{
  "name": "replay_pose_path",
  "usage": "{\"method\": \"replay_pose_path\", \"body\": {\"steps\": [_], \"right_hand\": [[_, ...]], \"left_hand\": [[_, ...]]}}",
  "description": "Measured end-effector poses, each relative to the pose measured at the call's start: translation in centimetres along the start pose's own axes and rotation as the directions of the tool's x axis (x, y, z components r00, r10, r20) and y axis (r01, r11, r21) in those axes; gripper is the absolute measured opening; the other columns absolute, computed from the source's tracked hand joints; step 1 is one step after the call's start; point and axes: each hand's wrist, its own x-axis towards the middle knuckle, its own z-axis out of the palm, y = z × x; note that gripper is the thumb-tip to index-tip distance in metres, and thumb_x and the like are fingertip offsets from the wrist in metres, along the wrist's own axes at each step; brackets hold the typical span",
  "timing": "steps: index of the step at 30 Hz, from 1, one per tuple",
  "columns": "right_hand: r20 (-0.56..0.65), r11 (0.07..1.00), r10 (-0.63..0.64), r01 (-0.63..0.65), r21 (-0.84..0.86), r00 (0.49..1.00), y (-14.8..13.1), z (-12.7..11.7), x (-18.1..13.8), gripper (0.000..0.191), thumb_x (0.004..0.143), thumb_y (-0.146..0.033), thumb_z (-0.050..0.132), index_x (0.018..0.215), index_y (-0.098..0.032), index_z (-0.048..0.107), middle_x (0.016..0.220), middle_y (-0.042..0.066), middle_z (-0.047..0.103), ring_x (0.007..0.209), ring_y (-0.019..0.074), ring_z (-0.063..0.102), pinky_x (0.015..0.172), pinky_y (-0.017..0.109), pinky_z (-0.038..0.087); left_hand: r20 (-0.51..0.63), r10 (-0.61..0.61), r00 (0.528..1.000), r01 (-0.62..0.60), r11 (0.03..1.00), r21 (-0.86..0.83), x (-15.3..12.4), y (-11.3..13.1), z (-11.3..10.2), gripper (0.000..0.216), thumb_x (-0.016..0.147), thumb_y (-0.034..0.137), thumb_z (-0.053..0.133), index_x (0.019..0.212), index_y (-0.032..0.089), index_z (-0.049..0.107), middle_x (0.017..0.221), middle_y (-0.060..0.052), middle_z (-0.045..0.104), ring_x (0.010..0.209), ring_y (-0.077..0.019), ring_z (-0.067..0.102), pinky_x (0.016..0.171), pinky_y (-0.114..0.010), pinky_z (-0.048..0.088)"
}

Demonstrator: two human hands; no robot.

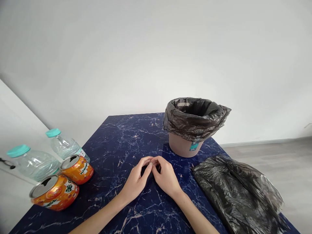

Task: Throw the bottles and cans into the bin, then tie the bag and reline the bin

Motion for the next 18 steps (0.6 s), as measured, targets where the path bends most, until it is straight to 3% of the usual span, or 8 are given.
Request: {"method": "replay_pose_path", "body": {"steps": [18], "right_hand": [[0.006, 1.0, 0.006, -0.006, 0.003, 1.0, 0.2, 0.1, 0.05, 0.014, 0.1, -0.027, 0.055, 0.102, -0.026, 0.069, 0.104, 0.006, 0.079, 0.092, 0.0245, 0.075, 0.082, 0.038, 0.057]], "left_hand": [[-0.004, 0.014, 1.0, -0.014, 1.0, 0.003, -0.01, -0.13, 0.1, 0.035, 0.112, 0.052, 0.049, 0.136, 0.031, 0.061, 0.142, -0.008, 0.072, 0.135, -0.0294, 0.067, 0.121, -0.052, 0.05]]}}
